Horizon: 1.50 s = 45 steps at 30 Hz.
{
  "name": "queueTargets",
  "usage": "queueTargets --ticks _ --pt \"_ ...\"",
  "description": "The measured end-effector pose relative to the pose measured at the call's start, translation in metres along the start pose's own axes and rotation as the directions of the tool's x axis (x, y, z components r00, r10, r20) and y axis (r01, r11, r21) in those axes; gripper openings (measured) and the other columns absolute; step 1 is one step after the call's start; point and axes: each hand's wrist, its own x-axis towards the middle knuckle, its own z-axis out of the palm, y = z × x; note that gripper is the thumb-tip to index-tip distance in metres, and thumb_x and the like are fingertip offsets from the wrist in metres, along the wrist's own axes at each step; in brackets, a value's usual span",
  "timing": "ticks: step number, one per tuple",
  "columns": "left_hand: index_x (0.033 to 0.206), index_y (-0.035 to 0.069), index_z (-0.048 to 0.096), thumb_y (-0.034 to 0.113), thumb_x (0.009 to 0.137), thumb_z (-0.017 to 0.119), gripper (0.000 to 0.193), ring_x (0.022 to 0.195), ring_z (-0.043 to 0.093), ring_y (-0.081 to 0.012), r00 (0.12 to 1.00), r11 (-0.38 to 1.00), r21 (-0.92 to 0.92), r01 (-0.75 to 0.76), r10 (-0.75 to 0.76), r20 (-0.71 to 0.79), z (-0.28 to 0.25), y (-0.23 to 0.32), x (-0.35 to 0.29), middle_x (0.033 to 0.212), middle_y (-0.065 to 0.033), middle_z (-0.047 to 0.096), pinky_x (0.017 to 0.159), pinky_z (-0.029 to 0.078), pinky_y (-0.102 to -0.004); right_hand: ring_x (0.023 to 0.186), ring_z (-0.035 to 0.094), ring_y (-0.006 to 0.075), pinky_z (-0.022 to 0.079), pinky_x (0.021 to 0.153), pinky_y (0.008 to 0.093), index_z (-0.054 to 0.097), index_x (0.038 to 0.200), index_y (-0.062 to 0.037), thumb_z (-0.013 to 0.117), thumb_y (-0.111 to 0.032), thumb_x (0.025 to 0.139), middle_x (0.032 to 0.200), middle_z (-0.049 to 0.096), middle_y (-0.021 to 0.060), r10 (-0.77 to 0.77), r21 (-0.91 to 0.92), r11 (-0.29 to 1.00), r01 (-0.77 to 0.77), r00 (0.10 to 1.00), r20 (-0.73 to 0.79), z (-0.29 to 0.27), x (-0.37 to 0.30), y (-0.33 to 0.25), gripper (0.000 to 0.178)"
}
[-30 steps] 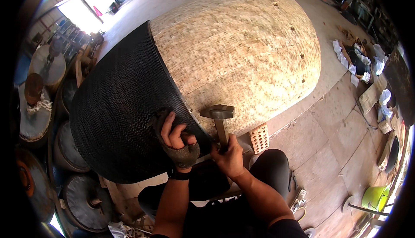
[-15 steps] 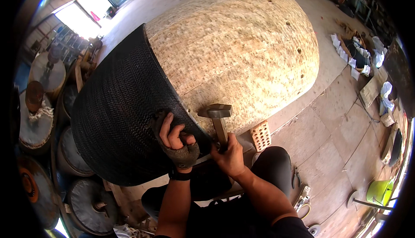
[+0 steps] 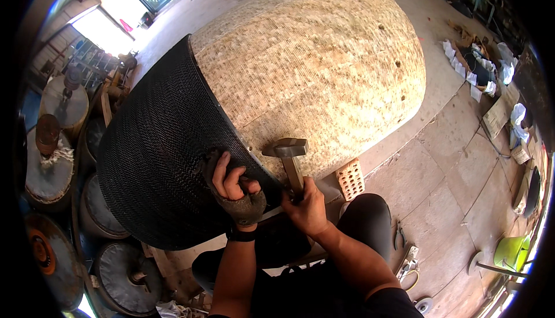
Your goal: The person uses a pair of pliers to cut a long metal rod into smaller pieces, then applies a hammer to the edge of a black mesh wrap on a large cylindrical wooden drum.
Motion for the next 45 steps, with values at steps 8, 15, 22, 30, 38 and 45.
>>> queueTargets --ticks 8,15,22,30,38,45 --pt "0.102 0.003 0.061 0.032 0.107 0.046 0.033 0.119 0.060 -0.0359 1.000 1.000 0.012 -0.004 0.004 0.001 0.000 0.001 0.002 0.133 -0.0183 0.057 0.103 0.051 -0.0531 0.076 0.069 0.0321 0.054 0.068 0.0399 0.057 0.104 -0.0006 0.080 -0.013 0.082 0.085 0.070 0.0184 -0.060 0.017 0.998 0.061 0.998 -0.029 0.003 0.000 0.007 0.035" --pt "0.102 0.003 0.060 0.036 0.109 0.043 0.037 0.121 0.058 -0.0361 1.000 1.000 0.026 -0.013 0.012 0.015 -0.002 0.003 0.005 0.133 -0.0188 0.057 0.104 0.050 -0.0538 0.064 0.062 0.0154 0.050 0.060 0.0319 0.061 0.104 -0.0021 0.081 -0.012 0.082 0.078 0.068 0.0092 -0.080 0.019 0.997 0.081 0.995 -0.054 0.003 0.000 0.007 0.032" --pt "0.102 0.004 0.060 0.037 0.109 0.042 0.038 0.119 0.059 -0.0356 1.000 1.000 0.021 -0.018 0.018 -0.006 0.001 0.002 0.004 0.131 -0.0184 0.058 0.103 0.052 -0.0530 0.089 0.073 0.0384 0.056 0.077 0.0418 0.058 0.110 0.0006 0.079 -0.013 0.082 0.094 0.071 0.0225 0.018 0.033 0.999 -0.019 1.000 0.019 -0.003 -0.001 -0.005 0.037" --pt "0.100 0.004 0.060 0.038 0.109 0.041 0.040 0.118 0.061 -0.0349 1.000 0.998 0.053 -0.020 0.020 -0.008 0.001 0.003 0.004 0.129 -0.0179 0.059 0.103 0.053 -0.0521 0.070 0.062 0.0216 0.050 0.064 0.0345 0.059 0.105 -0.0014 0.081 -0.014 0.081 0.080 0.066 0.0122 -0.046 0.020 0.999 0.047 0.998 -0.043 0.003 0.000 0.004 0.035" --pt "0.101 0.004 0.060 0.032 0.108 0.044 0.033 0.120 0.059 -0.0358 1.000 0.999 0.038 -0.004 0.004 0.010 -0.001 0.003 0.004 0.131 -0.0176 0.059 0.105 0.050 -0.0536 0.064 0.057 0.0106 0.048 0.059 0.0294 0.061 0.104 -0.0027 0.081 -0.012 0.082 0.078 0.067 0.0062 -0.071 0.043 0.996 0.074 0.996 -0.062 0.005 0.000 0.009 0.032" --pt "0.103 0.004 0.060 0.030 0.107 0.046 0.030 0.122 0.059 -0.0359 1.000 1.000 0.018 0.001 -0.002 0.026 -0.002 0.002 0.002 0.133 -0.0177 0.057 0.106 0.049 -0.0532 0.070 0.061 0.0122 0.051 0.065 0.0308 0.061 0.104 -0.0023 0.082 -0.012 0.082 0.083 0.070 0.0082 -0.017 0.027 0.999 0.018 0.999 -0.035 0.002 -0.001 0.003 0.032"
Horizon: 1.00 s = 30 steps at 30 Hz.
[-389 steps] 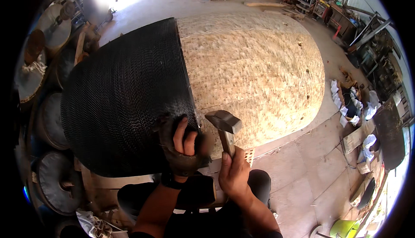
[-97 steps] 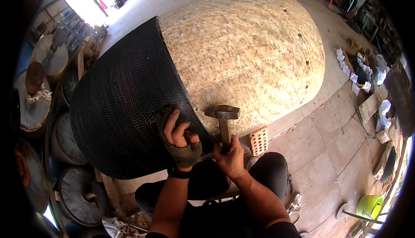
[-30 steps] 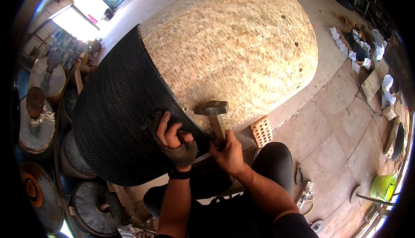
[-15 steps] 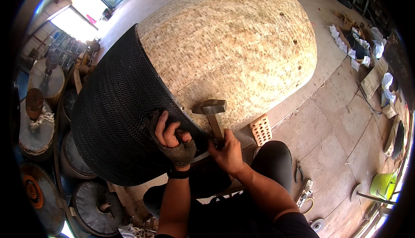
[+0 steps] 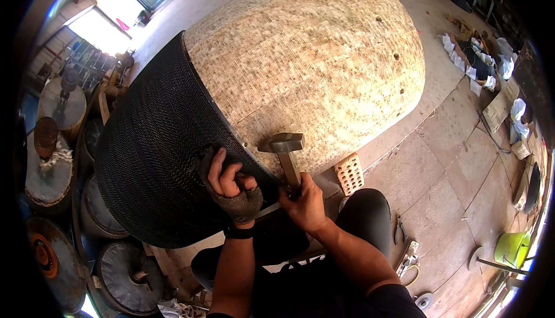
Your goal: The person uses a pair of pliers to cut a long metal rod into smaller pieces, then applies a hammer to the edge of a black mesh wrap on a large cylindrical wooden drum.
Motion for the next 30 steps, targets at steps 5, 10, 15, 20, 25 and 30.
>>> queueTargets --ticks 5,10,15,20,25,30 --pt "0.103 0.004 0.060 0.028 0.106 0.047 0.028 0.123 0.058 -0.0355 1.000 1.000 -0.006 0.004 -0.004 0.007 0.0003 -0.0001 -0.0011 0.134 -0.0177 0.057 0.107 0.049 -0.0526 0.073 0.065 0.0142 0.053 0.066 0.0320 0.061 0.104 -0.0017 0.082 -0.012 0.082 0.085 0.071 0.0101 -0.044 0.014 0.999 0.045 0.999 -0.018 0.0012 0.0005 0.0021 0.032" --pt "0.102 0.003 0.060 0.028 0.106 0.047 0.028 0.123 0.059 -0.0351 1.000 1.000 -0.007 -0.009 0.009 0.001 0.0016 -0.0025 -0.0021 0.134 -0.0177 0.057 0.107 0.049 -0.0520 0.073 0.064 0.0141 0.052 0.066 0.0316 0.061 0.104 -0.0019 0.082 -0.011 0.082 0.085 0.070 0.0100 -0.036 0.037 0.999 0.037 0.999 -0.017 0.0012 0.0006 0.0003 0.032" --pt "0.101 0.004 0.060 0.028 0.106 0.047 0.028 0.122 0.059 -0.0352 1.000 1.000 -0.022 -0.003 0.003 -0.008 0.0024 -0.0017 -0.0018 0.134 -0.0173 0.057 0.107 0.049 -0.0527 0.087 0.073 0.0377 0.056 0.076 0.0420 0.059 0.110 -0.0003 0.081 -0.015 0.082 0.094 0.072 0.0211 0.028 0.011 1.000 -0.029 0.999 0.035 -0.0015 0.0007 -0.0014 0.038" --pt "0.100 0.003 0.061 0.026 0.104 0.048 0.026 0.122 0.059 -0.0358 1.000 1.000 -0.018 -0.011 0.011 -0.005 0.0012 -0.0015 0.0003 0.133 -0.0173 0.058 0.108 0.048 -0.0540 0.085 0.072 0.0372 0.055 0.074 0.0419 0.059 0.107 -0.0001 0.081 -0.016 0.082 0.092 0.071 0.0213 0.024 -0.004 1.000 -0.024 0.999 0.030 -0.0015 0.0008 -0.0004 0.037" --pt "0.100 0.003 0.061 0.024 0.103 0.048 0.024 0.124 0.058 -0.0366 1.000 1.000 -0.027 -0.015 0.014 -0.005 0.0013 -0.0020 -0.0003 0.134 -0.0174 0.058 0.109 0.047 -0.0550 0.084 0.073 0.0356 0.055 0.074 0.0407 0.059 0.105 0.0003 0.081 -0.016 0.082 0.091 0.071 0.0212 0.034 0.028 0.999 -0.035 0.999 0.023 -0.0004 0.0006 0.0004 0.036" --pt "0.099 0.004 0.061 0.022 0.101 0.049 0.022 0.124 0.058 -0.0365 1.000 1.000 -0.019 -0.008 0.008 0.003 0.0018 -0.0034 -0.0025 0.133 -0.0171 0.058 0.108 0.047 -0.0550 0.085 0.073 0.0350 0.055 0.074 0.0402 0.059 0.105 0.0004 0.081 -0.015 0.082 0.092 0.071 0.0216 0.044 0.014 0.999 -0.045 0.998 0.032 -0.0014 0.0005 -0.0023 0.035"
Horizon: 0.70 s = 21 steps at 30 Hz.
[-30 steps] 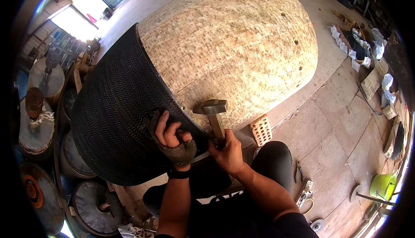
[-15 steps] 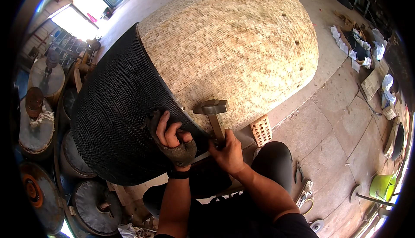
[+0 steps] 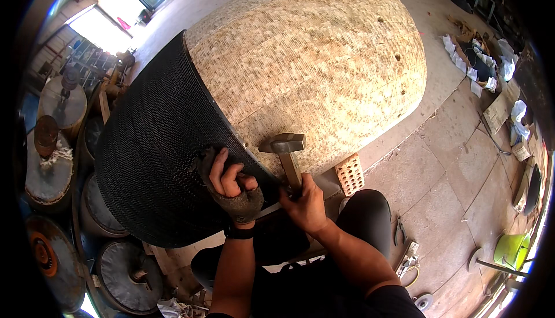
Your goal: The person uses a pair of pliers to cut a long metal rod into smaller pieces, then applies a hammer to the edge of a black mesh wrap on a large cylindrical wooden drum.
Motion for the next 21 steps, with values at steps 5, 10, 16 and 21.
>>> queueTargets --ticks 5,10,16,21 --pt "0.099 0.004 0.061 0.021 0.101 0.049 0.021 0.124 0.058 -0.0363 1.000 1.000 -0.004 0.003 -0.003 -0.002 0.0021 -0.0019 -0.0033 0.133 -0.0166 0.059 0.108 0.048 -0.0547 0.086 0.073 0.0352 0.055 0.075 0.0401 0.058 0.106 0.0005 0.081 -0.014 0.082 0.093 0.072 0.0217 -0.007 0.004 1.000 0.007 1.000 0.005 -0.0003 0.0004 0.0009 0.035" --pt "0.098 0.004 0.061 0.021 0.101 0.049 0.021 0.123 0.058 -0.0360 1.000 1.000 0.003 0.008 -0.008 -0.001 0.0019 -0.0014 -0.0032 0.132 -0.0162 0.059 0.107 0.049 -0.0545 0.087 0.073 0.0359 0.056 0.076 0.0404 0.058 0.107 0.0005 0.080 -0.013 0.082 0.094 0.072 0.0220 0.012 -0.009 1.000 -0.012 1.000 0.018 -0.0007 0.0004 0.0001 0.036" --pt "0.099 0.004 0.062 0.025 0.103 0.048 0.025 0.121 0.060 -0.0352 1.000 1.000 -0.005 0.006 -0.006 -0.016 0.0017 0.0001 -0.0011 0.132 -0.0161 0.059 0.107 0.049 -0.0540 0.089 0.073 0.0365 0.056 0.077 0.0409 0.058 0.109 0.0006 0.080 -0.013 0.083 0.095 0.072 0.0225 -0.035 0.002 0.999 0.035 0.999 0.007 -0.0011 0.0003 -0.0018 0.037" --pt "0.099 0.005 0.061 0.030 0.106 0.046 0.030 0.120 0.061 -0.0352 1.000 1.000 0.008 -0.010 0.010 -0.017 0.0010 0.0008 0.0016 0.131 -0.0164 0.059 0.107 0.049 -0.0544 0.088 0.074 0.0366 0.056 0.076 0.0407 0.058 0.109 0.0007 0.080 -0.013 0.083 0.094 0.072 0.0227 -0.031 -0.008 0.999 0.031 0.999 0.007 -0.0008 0.0005 -0.0002 0.037"
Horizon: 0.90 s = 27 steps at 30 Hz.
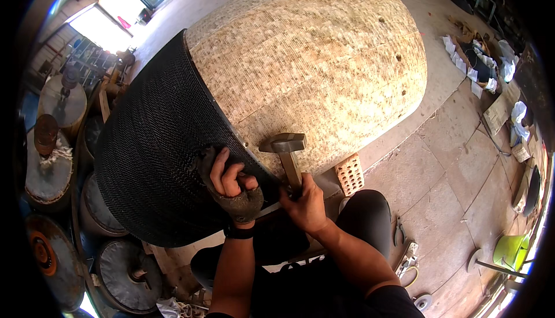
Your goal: The person uses a pair of pliers to cut a long metal rod into smaller pieces, then applies a hammer to the edge of a black mesh wrap on a large cylindrical wooden drum.
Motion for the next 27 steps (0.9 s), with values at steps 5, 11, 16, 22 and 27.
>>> queueTargets --ticks 5,11,16,22,27 --pt "0.099 0.005 0.061 0.030 0.106 0.047 0.030 0.122 0.058 -0.0371 1.000 1.000 -0.010 0.013 -0.012 0.014 0.0000 -0.0009 -0.0020 0.131 -0.0165 0.060 0.107 0.047 -0.0558 0.088 0.074 0.0361 0.056 0.076 0.0405 0.058 0.108 0.0007 0.080 -0.013 0.083 0.094 0.072 0.0223 -0.017 0.001 1.000 0.017 1.000 -0.009 0.0010 0.0005 0.0019 0.036" --pt "0.099 0.004 0.060 0.028 0.104 0.048 0.027 0.123 0.057 -0.0389 1.000 1.000 -0.006 0.005 -0.005 0.018 -0.0008 -0.0009 -0.0006 0.130 -0.0166 0.061 0.108 0.045 -0.0572 0.080 0.068 0.0268 0.053 0.071 0.0362 0.060 0.107 -0.0007 0.081 -0.012 0.083 0.089 0.071 0.0161 -0.011 0.018 1.000 0.012 1.000 -0.028 0.0021 -0.0001 0.0006 0.034" --pt "0.099 0.005 0.060 0.026 0.103 0.048 0.024 0.125 0.056 -0.0386 1.000 1.000 -0.009 0.004 -0.004 0.015 -0.0006 -0.0016 -0.0010 0.129 -0.0160 0.061 0.110 0.045 -0.0581 0.087 0.073 0.0335 0.056 0.078 0.0393 0.061 0.109 0.0001 0.080 -0.013 0.083 0.094 0.073 0.0203 0.044 -0.005 0.999 -0.044 0.999 -0.002 0.0012 -0.0008 0.0002 0.035" --pt "0.099 0.006 0.060 0.025 0.103 0.048 0.023 0.126 0.056 -0.0388 1.000 1.000 -0.015 0.014 -0.014 0.015 0.0005 -0.0023 -0.0037 0.130 -0.0154 0.061 0.110 0.045 -0.0581 0.087 0.073 0.0337 0.056 0.078 0.0393 0.060 0.110 0.0002 0.080 -0.013 0.083 0.095 0.073 0.0205 0.023 0.007 1.000 -0.023 1.000 0.007 0.0000 0.0001 -0.0015 0.036" --pt "0.099 0.006 0.060 0.024 0.102 0.049 0.020 0.127 0.056 -0.0391 1.000 1.000 -0.018 0.019 -0.019 0.020 0.0012 -0.0029 -0.0049 0.130 -0.0149 0.061 0.110 0.045 -0.0585 0.058 0.060 0.0124 0.049 0.056 0.0306 0.062 0.101 -0.0033 0.082 -0.012 0.083 0.071 0.067 0.0067 -0.105 0.001 0.994 0.105 0.991 -0.084 0.0047 0.0009 0.0046 0.028"
